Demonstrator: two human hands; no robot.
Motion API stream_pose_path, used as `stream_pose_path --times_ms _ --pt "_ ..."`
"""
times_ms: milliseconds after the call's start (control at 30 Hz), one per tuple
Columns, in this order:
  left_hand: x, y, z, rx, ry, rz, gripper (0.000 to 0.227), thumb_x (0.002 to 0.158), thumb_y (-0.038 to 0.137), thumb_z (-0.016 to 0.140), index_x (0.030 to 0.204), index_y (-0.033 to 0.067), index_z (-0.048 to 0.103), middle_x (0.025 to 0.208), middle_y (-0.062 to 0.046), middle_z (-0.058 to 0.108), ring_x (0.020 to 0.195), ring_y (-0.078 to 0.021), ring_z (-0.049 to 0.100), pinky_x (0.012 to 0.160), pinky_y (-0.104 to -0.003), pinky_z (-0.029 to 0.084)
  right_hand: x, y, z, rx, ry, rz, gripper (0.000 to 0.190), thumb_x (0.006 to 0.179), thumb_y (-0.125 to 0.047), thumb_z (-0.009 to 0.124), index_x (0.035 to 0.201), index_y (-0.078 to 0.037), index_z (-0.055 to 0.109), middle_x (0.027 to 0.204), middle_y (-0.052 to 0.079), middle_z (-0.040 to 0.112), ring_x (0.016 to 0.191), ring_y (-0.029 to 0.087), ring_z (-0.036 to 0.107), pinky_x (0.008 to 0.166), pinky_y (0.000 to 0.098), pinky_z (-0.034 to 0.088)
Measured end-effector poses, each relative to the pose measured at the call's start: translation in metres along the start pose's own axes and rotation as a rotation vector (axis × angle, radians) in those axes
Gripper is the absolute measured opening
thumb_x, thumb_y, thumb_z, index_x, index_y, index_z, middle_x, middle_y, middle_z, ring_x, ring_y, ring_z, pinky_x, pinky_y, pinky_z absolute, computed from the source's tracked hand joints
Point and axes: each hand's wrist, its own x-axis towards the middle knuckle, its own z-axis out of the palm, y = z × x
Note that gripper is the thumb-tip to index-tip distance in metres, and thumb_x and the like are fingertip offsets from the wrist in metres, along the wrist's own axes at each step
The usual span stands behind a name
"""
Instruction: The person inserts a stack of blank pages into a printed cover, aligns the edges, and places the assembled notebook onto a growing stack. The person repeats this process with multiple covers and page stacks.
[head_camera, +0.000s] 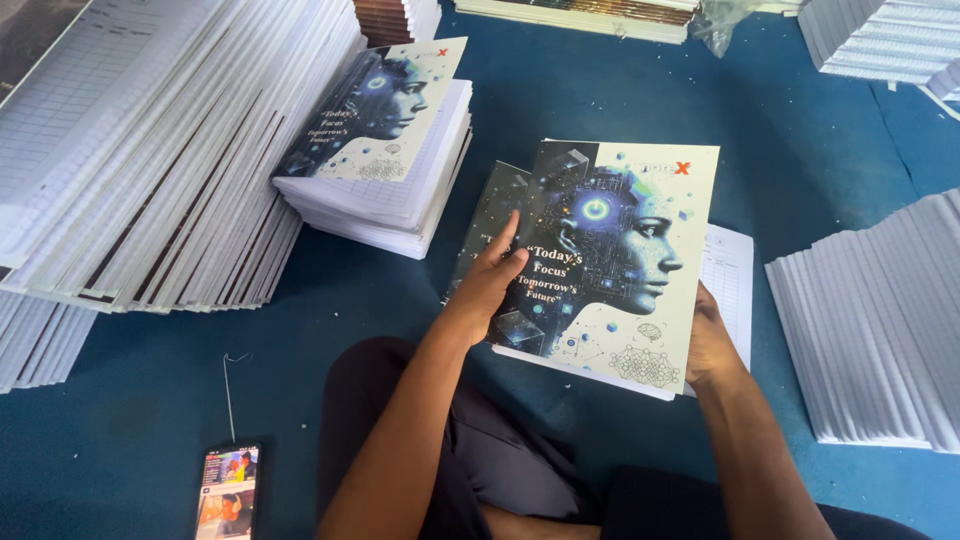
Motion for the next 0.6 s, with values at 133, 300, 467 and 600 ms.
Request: stream_pose_path --times_ms 133,300,467,600 --pt "0.0 0.0 0.001 0.063 0.011 0.018 0.064 0.101 0.025 0.059 0.16 0.0289 0.033 0.165 -0.005 0.037 0.141 -0.0139 0.044 0.113 -0.03 0.033 0.002 0.006 -0.009 0.014 0.017 0.002 0.044 0.092 -0.003 0.069 0.135 -0.009 0.061 0.105 0.007 0.069 0.083 0.016 0.072 0.064 0.0302 0.064" --pt "0.002 -0.002 0.004 -0.008 0.024 -0.033 0.065 0.098 0.022 0.057 0.159 0.0286 0.035 0.155 -0.007 0.052 0.124 -0.0159 0.059 0.103 -0.03 0.047 0.007 0.019 -0.021 -0.005 0.15 0.057 0.036 0.095 -0.005 0.066 0.13 -0.009 0.06 0.1 0.006 0.065 0.081 0.018 0.072 0.064 0.0336 0.065" --pt "0.004 -0.006 0.006 -0.014 0.0 -0.012 0.066 0.099 0.021 0.056 0.16 0.027 0.032 0.152 -0.007 0.053 0.122 -0.0153 0.059 0.102 -0.03 0.048 0.015 0.031 -0.039 -0.101 0.282 0.12 0.038 0.095 -0.006 0.064 0.132 -0.01 0.057 0.102 0.01 0.066 0.082 0.019 0.072 0.065 0.0337 0.064" --pt "0.005 -0.005 0.009 -0.027 -0.009 -0.027 0.069 0.098 0.021 0.057 0.161 0.0271 0.029 0.151 -0.008 0.051 0.123 -0.0167 0.058 0.101 -0.031 0.048 0.016 0.033 -0.05 -0.271 0.098 -0.009 0.036 0.099 -0.002 0.066 0.133 0.001 0.059 0.106 0.017 0.066 0.086 0.022 0.071 0.067 0.0334 0.062"
